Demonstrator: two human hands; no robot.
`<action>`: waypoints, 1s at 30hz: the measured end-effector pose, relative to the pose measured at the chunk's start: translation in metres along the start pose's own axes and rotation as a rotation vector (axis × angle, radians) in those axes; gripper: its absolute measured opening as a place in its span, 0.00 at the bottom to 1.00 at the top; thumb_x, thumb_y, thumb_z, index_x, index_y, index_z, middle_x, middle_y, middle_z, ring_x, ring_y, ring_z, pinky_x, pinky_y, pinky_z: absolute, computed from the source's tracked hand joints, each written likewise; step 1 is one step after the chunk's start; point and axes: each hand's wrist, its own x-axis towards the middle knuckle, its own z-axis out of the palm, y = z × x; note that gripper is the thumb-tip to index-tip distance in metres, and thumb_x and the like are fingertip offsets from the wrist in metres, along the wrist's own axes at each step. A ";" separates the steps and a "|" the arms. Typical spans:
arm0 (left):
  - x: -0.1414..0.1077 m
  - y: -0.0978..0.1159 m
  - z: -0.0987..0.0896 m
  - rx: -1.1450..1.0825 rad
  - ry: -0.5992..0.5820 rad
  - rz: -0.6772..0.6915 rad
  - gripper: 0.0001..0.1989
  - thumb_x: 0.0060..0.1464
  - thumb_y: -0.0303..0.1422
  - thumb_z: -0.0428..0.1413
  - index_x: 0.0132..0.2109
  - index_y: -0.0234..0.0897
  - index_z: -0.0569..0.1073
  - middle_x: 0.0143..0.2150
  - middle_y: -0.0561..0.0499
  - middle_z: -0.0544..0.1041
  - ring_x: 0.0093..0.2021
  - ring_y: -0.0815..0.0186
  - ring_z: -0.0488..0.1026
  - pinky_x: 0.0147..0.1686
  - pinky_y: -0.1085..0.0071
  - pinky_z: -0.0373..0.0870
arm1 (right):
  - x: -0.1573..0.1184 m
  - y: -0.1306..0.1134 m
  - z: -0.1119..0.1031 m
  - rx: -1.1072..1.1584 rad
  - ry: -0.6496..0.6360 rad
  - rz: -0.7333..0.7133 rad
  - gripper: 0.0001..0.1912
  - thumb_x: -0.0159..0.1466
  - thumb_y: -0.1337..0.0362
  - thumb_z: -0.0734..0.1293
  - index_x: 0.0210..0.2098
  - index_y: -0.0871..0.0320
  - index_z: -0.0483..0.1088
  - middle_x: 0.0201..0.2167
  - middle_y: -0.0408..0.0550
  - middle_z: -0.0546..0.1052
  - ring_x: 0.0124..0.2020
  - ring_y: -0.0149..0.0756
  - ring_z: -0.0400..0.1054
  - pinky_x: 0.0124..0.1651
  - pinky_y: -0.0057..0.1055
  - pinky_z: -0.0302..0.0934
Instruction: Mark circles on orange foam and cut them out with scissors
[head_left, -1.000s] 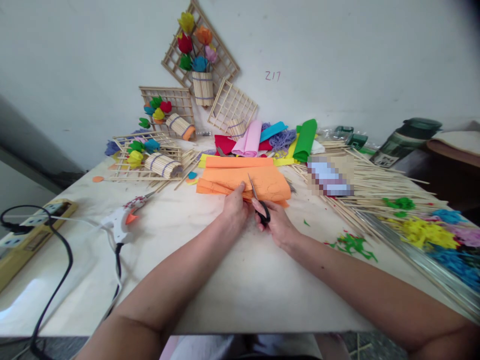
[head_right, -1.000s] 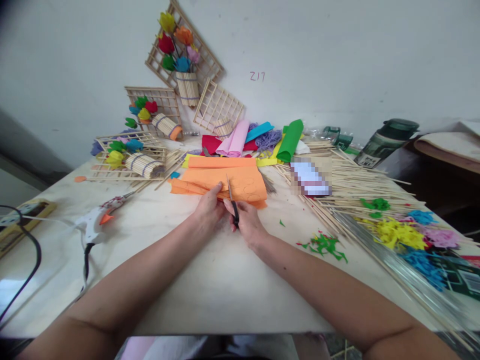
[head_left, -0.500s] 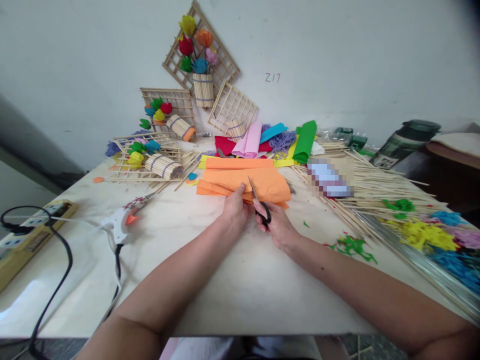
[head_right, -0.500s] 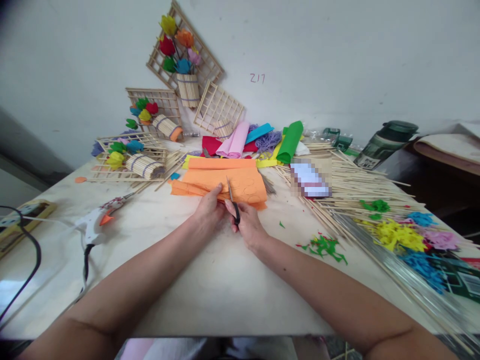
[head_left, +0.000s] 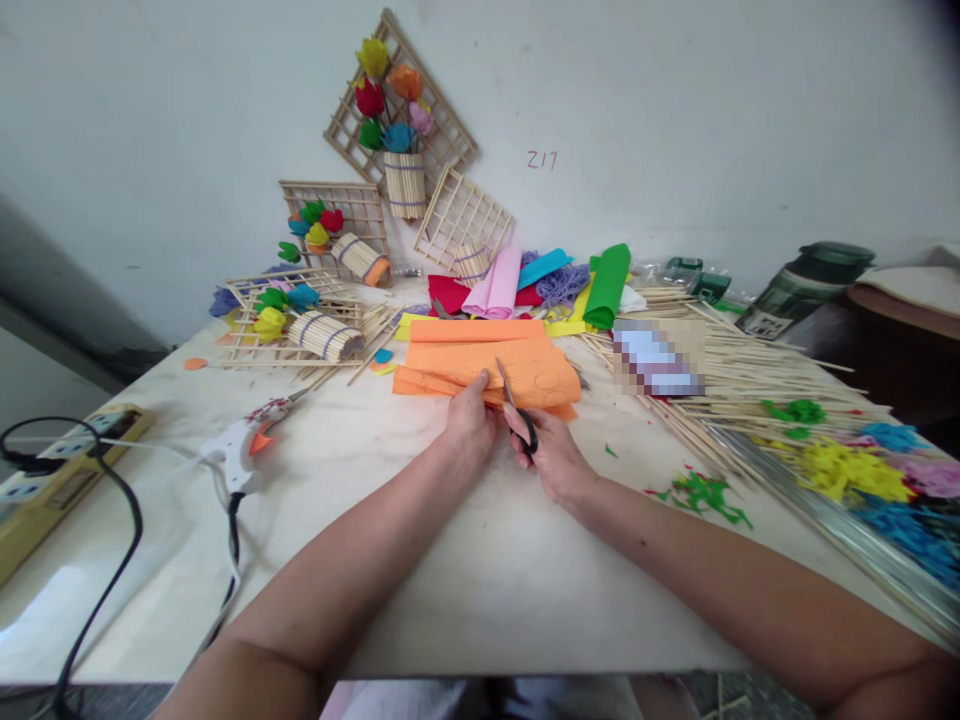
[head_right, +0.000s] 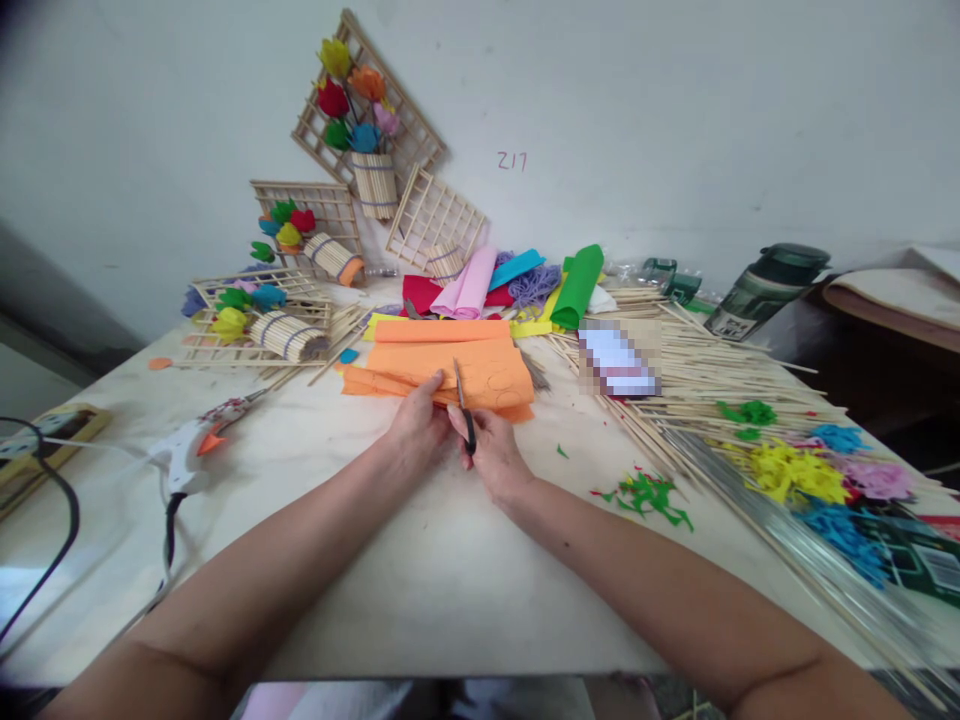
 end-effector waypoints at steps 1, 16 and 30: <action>-0.001 0.001 0.001 0.021 0.015 -0.016 0.10 0.55 0.36 0.54 0.40 0.32 0.67 0.30 0.44 0.75 0.28 0.57 0.75 0.31 0.60 0.74 | 0.000 0.000 0.000 0.000 -0.001 -0.001 0.23 0.49 0.45 0.70 0.20 0.58 0.60 0.14 0.37 0.62 0.12 0.22 0.52 0.16 0.25 0.44; 0.003 0.005 0.003 0.030 0.092 0.091 0.06 0.56 0.34 0.54 0.40 0.36 0.68 0.31 0.46 0.76 0.33 0.59 0.76 0.40 0.62 0.72 | -0.003 -0.002 0.001 -0.001 -0.013 0.004 0.24 0.47 0.46 0.71 0.19 0.58 0.61 0.13 0.37 0.63 0.12 0.23 0.53 0.16 0.26 0.46; 0.003 -0.001 -0.002 0.088 0.088 0.104 0.10 0.52 0.35 0.59 0.35 0.33 0.69 0.25 0.50 0.73 0.24 0.61 0.74 0.30 0.64 0.72 | -0.001 -0.005 -0.001 0.046 -0.018 0.074 0.24 0.48 0.45 0.71 0.24 0.58 0.61 0.14 0.36 0.64 0.13 0.22 0.54 0.17 0.23 0.46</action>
